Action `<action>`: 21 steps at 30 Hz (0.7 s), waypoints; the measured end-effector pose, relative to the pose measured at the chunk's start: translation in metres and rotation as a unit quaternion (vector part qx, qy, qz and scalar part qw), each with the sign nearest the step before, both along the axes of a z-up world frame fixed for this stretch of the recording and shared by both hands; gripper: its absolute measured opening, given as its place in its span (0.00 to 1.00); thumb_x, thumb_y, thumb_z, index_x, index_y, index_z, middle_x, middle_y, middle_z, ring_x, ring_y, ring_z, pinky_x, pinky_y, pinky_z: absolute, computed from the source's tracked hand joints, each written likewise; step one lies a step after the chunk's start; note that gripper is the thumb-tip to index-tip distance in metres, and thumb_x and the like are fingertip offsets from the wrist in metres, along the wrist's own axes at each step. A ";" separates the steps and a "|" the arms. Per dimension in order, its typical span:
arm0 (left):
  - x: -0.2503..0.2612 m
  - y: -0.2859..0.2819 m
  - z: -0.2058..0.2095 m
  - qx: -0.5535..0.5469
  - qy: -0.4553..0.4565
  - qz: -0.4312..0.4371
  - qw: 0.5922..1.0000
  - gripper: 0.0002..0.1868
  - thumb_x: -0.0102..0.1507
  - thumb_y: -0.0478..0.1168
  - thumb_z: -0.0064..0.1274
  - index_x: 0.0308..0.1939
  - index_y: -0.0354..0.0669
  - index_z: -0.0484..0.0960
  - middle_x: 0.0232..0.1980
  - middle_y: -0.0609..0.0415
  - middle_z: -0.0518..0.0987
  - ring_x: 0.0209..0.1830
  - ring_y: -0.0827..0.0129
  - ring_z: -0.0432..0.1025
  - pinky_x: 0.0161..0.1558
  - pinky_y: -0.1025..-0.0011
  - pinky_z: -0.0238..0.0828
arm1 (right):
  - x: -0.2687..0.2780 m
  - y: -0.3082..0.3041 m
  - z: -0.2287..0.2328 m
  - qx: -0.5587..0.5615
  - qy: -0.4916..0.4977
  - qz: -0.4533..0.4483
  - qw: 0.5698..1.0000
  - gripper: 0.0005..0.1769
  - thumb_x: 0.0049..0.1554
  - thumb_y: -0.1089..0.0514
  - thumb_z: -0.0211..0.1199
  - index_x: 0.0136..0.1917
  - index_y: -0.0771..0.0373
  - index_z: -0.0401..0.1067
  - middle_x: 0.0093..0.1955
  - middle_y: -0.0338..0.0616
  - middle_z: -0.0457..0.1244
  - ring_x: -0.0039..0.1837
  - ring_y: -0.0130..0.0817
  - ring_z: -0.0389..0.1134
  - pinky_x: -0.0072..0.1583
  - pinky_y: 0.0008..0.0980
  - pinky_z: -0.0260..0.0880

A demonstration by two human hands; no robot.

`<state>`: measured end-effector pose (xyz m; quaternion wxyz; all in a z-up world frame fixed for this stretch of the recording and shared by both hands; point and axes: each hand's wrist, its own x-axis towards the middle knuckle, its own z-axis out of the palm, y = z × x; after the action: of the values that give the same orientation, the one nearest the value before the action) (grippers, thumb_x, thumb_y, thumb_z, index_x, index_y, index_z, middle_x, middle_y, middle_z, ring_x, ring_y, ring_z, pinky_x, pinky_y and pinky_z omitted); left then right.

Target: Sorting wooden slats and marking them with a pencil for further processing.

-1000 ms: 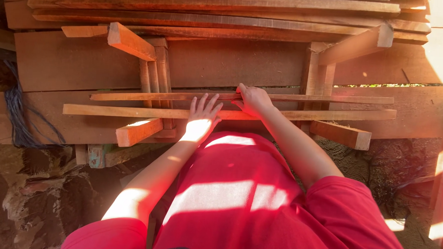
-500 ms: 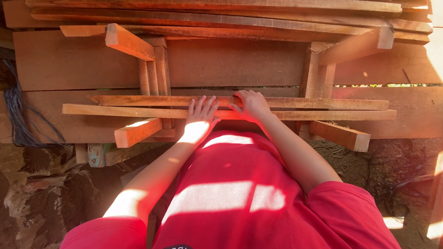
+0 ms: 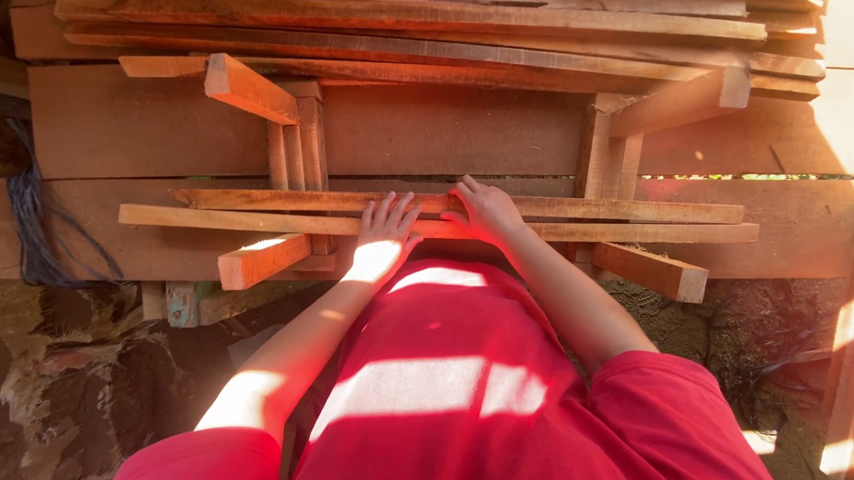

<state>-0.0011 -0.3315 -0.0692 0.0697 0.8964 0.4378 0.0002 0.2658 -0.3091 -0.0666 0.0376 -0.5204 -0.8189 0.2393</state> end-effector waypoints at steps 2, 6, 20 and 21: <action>0.000 -0.007 -0.003 0.011 -0.001 -0.007 1.000 0.29 0.66 0.57 0.53 0.70 0.59 0.72 0.80 0.55 0.61 0.80 0.51 0.52 0.76 0.45 0.46 | -0.001 0.000 -0.004 0.010 0.007 -0.006 1.000 0.28 0.65 0.32 0.51 0.62 0.57 0.66 0.56 0.44 0.59 0.49 0.46 0.69 0.51 0.44 0.71; -0.003 -0.019 -0.010 0.001 -0.006 -0.041 0.999 0.22 0.68 0.51 0.49 0.66 0.60 0.74 0.78 0.59 0.61 0.80 0.55 0.52 0.77 0.52 0.45 | 0.003 0.021 0.008 0.026 0.004 -0.042 0.999 0.25 0.68 0.34 0.49 0.58 0.53 0.74 0.48 0.40 0.64 0.52 0.43 0.69 0.53 0.46 0.69; -0.027 0.012 -0.047 0.102 -0.061 -0.079 0.990 0.23 0.64 0.40 0.41 0.63 0.55 0.73 0.55 0.58 0.73 0.44 0.65 0.70 0.45 0.67 0.62 | 0.017 0.025 0.019 0.014 0.029 -0.058 0.998 0.24 0.61 0.34 0.61 0.59 0.51 0.73 0.49 0.40 0.67 0.55 0.43 0.72 0.61 0.46 0.67; -0.029 0.012 -0.044 0.096 -0.067 -0.076 0.990 0.23 0.63 0.40 0.41 0.64 0.54 0.73 0.56 0.57 0.73 0.44 0.65 0.71 0.45 0.67 0.63 | 0.018 0.029 0.015 -0.016 0.050 -0.068 0.996 0.22 0.64 0.36 0.59 0.57 0.55 0.75 0.48 0.41 0.69 0.54 0.45 0.72 0.60 0.48 0.68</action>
<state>-0.0298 -0.3197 -0.1128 0.0126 0.9275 0.3608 0.0972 0.2838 -0.2802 -0.0520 0.0864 -0.5629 -0.7747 0.2750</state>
